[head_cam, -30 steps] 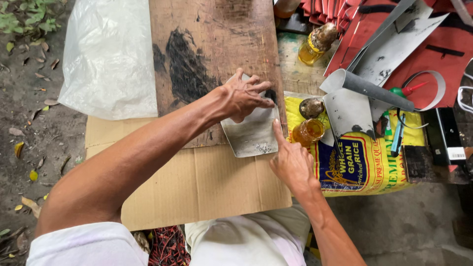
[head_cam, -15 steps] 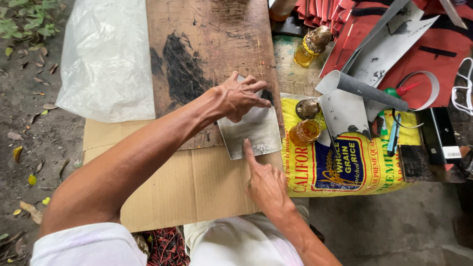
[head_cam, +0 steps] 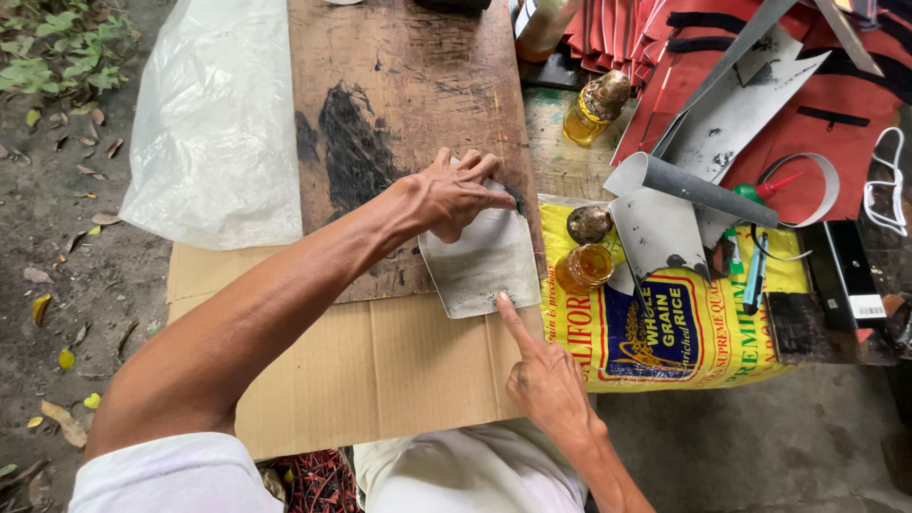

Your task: The person bends thin metal sheets by hand at an outdoor workbench, pressing folded edges flat against a wooden board and creasing them with their fingers. They work through several sheets one at a time, setting finished folded pieces aside with other completed metal parts.

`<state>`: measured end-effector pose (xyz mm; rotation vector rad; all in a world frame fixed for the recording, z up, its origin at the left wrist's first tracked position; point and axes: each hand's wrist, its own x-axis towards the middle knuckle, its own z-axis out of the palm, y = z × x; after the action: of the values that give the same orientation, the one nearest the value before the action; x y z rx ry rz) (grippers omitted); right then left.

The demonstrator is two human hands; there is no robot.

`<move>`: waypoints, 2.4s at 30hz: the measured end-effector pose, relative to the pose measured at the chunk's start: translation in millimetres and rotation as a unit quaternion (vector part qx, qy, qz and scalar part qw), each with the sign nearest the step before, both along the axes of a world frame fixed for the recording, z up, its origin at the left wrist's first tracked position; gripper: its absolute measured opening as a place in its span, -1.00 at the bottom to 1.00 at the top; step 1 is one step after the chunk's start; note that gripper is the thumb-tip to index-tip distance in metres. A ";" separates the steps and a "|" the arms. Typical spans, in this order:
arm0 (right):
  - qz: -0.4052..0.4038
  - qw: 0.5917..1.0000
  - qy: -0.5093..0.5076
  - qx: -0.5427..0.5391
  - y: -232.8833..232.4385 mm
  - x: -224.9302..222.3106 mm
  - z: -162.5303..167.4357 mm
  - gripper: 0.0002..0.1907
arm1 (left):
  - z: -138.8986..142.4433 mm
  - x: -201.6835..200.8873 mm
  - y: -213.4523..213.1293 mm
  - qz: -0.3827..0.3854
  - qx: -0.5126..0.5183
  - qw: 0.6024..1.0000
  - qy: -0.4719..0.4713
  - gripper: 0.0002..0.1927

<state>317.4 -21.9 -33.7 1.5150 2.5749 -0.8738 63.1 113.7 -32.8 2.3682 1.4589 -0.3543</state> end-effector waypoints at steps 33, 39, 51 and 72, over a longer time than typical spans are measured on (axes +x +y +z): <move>0.093 0.964 -0.177 0.175 131.0 50.8 22.5 -0.48 | -4.8 6.8 -16.6 -0.031 -0.002 1.000 -0.006 0.07; -0.004 0.986 0.135 0.097 117.1 98.0 23.7 -0.39 | 1.0 5.3 -26.9 -0.047 -0.010 0.999 -0.020 0.06; 0.006 0.964 0.116 0.240 66.6 89.9 71.7 -0.49 | -2.1 10.7 -34.5 -0.048 0.006 0.998 -0.042 0.05; -0.187 0.833 0.457 -0.249 -25.0 16.4 24.1 -0.10 | 0.2 15.8 -43.0 -0.053 -0.002 0.999 0.002 0.01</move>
<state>333.8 -47.0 -9.6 1.6801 2.0959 -2.6100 78.8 70.7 -32.6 2.4482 1.3365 -0.3869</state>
